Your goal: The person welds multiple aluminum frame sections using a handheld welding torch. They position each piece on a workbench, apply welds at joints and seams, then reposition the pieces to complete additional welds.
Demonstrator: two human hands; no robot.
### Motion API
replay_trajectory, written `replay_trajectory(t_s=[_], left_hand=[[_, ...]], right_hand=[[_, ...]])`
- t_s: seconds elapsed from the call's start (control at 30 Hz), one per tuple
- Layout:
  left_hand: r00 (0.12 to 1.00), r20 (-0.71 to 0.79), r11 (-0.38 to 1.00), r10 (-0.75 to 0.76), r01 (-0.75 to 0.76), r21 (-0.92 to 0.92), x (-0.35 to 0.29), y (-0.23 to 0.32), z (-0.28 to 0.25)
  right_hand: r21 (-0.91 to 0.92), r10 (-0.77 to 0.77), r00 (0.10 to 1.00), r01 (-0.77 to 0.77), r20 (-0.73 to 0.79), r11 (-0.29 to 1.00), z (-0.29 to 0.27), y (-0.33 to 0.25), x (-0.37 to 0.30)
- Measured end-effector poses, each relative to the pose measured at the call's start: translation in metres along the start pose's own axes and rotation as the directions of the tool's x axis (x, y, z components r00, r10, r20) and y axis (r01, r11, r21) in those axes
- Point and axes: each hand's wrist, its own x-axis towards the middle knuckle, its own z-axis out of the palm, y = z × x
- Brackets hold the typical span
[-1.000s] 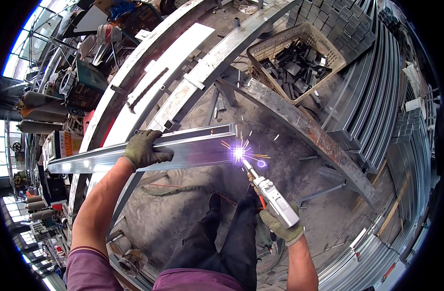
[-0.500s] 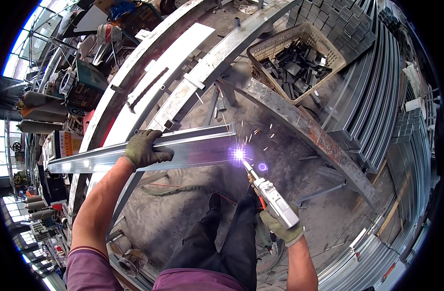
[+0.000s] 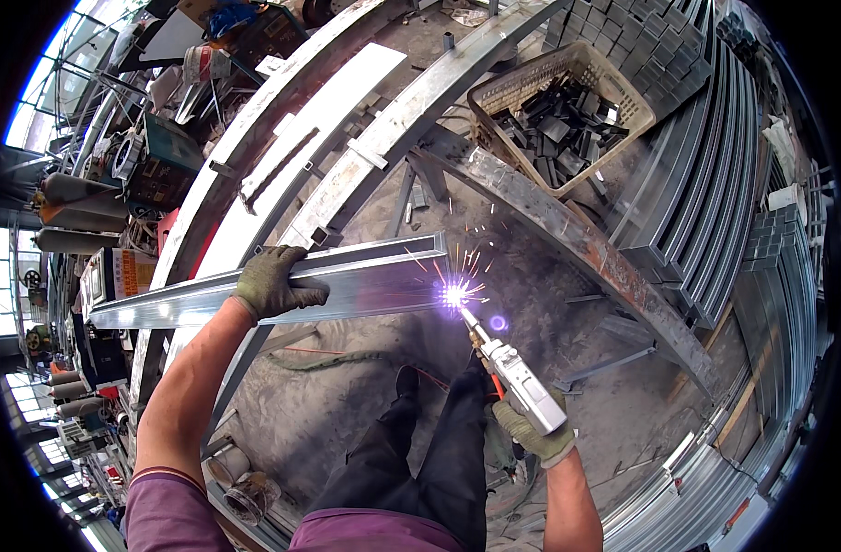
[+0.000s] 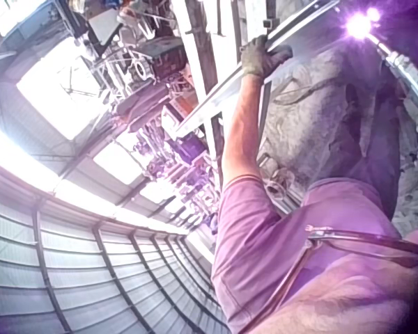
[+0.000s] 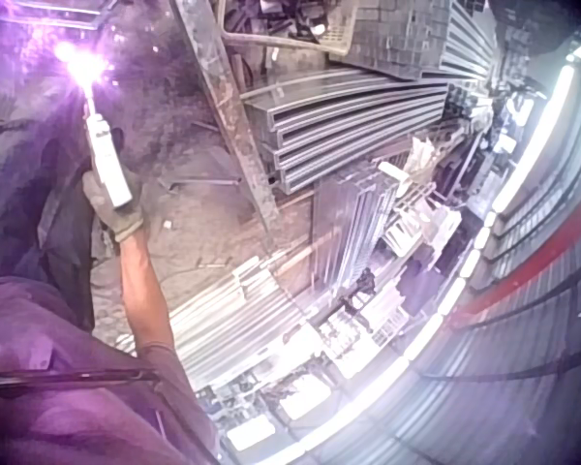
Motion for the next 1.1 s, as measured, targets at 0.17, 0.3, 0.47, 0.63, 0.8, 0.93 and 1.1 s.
replay_trajectory(t_s=[0.17,0.3,0.47,0.63,0.8,0.93,1.1], left_hand=[[1.0,0.015,1.0,-0.017,0.017,0.001,0.001,0.002,-0.001],[1.0,-0.003,1.0,-0.005,0.005,-0.007,0.0,0.0,0.0],[1.0,0.001,1.0,-0.003,0.003,-0.008,0.0,0.0,0.001],[1.0,0.007,1.0,0.0,0.001,-0.009,0.001,0.0,0.001],[1.0,0.019,1.0,-0.02,0.02,-0.001,0.001,0.003,-0.002],[1.0,0.018,1.0,-0.013,0.013,0.0,0.001,0.001,-0.002],[1.0,0.015,1.0,-0.012,0.012,0.005,0.001,0.001,-0.001]], right_hand=[[0.002,-0.016,1.0,0.016,0.005,1.0,0.0,0.004,-0.002],[-0.049,-0.038,0.999,0.039,0.003,0.998,0.002,0.01,-0.003],[-0.066,-0.017,1.0,0.017,0.004,0.998,0.002,0.007,-0.004],[-0.12,-0.049,0.999,0.05,0.01,0.992,0.004,0.016,-0.006],[-0.078,-0.01,1.0,0.01,0.008,0.997,0.002,0.009,-0.005],[-0.106,-0.052,0.999,0.053,0.014,0.993,0.001,0.012,-0.005],[-0.139,-0.1,0.995,0.102,0.021,0.985,0.001,0.019,-0.007]])
